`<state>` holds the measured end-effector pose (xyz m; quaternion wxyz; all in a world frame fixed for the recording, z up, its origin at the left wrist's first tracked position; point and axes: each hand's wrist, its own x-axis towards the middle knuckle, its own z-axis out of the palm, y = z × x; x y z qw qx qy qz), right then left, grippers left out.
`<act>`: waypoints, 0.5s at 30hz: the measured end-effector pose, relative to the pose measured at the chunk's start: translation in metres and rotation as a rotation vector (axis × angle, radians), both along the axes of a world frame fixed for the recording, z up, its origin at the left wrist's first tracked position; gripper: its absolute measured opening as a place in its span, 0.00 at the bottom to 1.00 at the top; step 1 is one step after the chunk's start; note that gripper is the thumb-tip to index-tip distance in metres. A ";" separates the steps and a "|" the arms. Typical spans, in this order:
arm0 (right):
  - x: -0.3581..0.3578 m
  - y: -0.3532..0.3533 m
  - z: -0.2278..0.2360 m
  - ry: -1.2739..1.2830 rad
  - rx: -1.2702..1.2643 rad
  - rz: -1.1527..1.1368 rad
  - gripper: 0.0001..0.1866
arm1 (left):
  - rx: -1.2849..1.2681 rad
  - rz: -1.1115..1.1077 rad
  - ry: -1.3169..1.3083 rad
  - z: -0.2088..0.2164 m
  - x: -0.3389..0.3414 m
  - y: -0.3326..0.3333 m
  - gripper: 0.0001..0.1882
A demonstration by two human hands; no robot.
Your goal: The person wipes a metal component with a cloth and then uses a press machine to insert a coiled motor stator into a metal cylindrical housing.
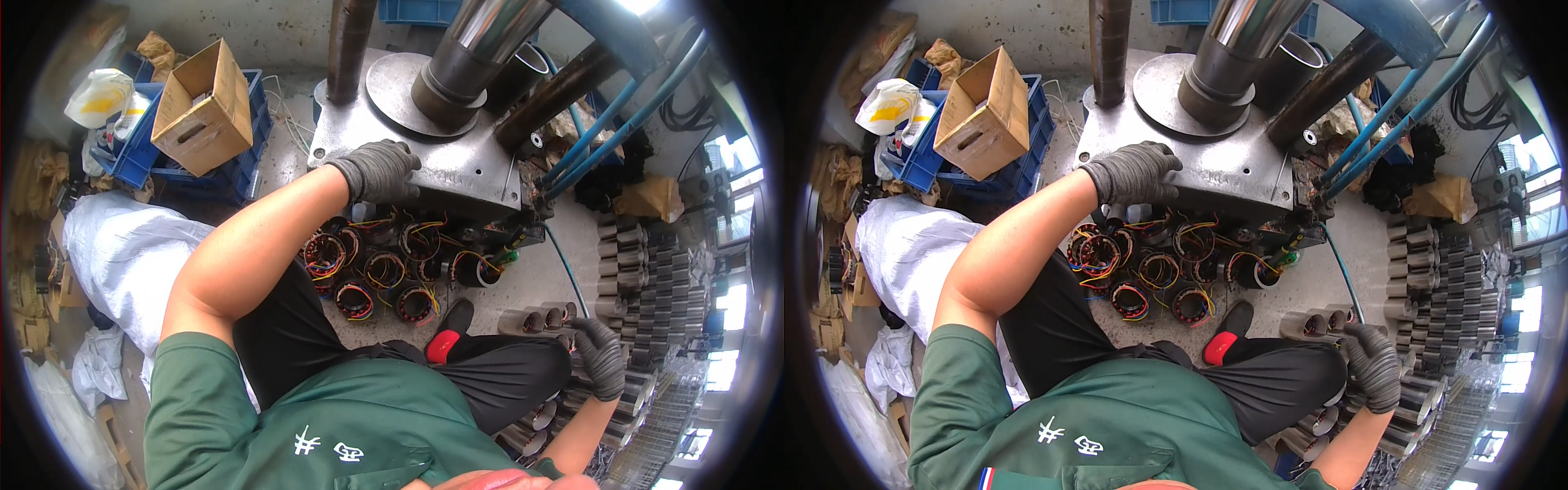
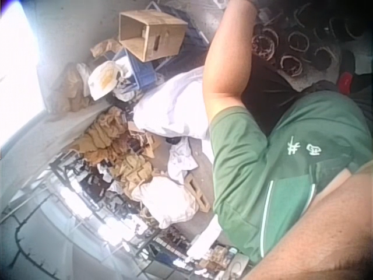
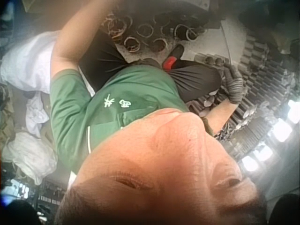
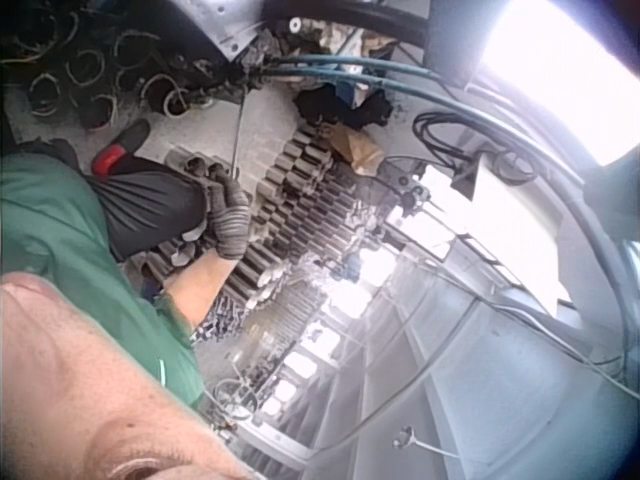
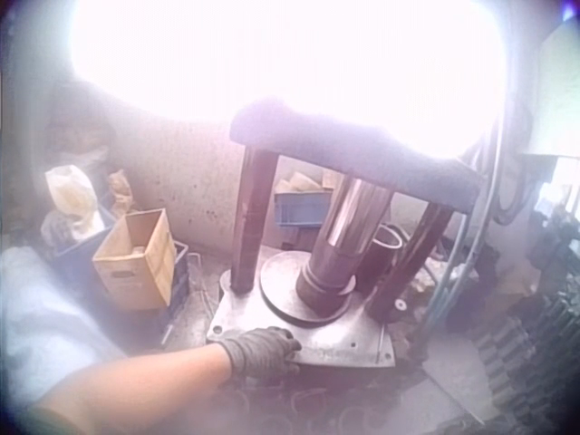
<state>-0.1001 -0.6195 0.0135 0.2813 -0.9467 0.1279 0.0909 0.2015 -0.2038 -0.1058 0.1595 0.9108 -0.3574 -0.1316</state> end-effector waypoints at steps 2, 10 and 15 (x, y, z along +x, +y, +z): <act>0.008 0.002 0.007 -0.094 0.124 -0.091 0.17 | 0.004 0.000 0.001 0.003 -0.001 0.002 0.32; 0.002 -0.004 0.003 0.045 0.016 -0.066 0.14 | 0.002 0.017 0.034 0.004 -0.001 0.002 0.31; 0.003 -0.010 -0.006 -0.012 -0.081 0.236 0.14 | -0.010 0.018 0.015 0.008 -0.003 0.003 0.31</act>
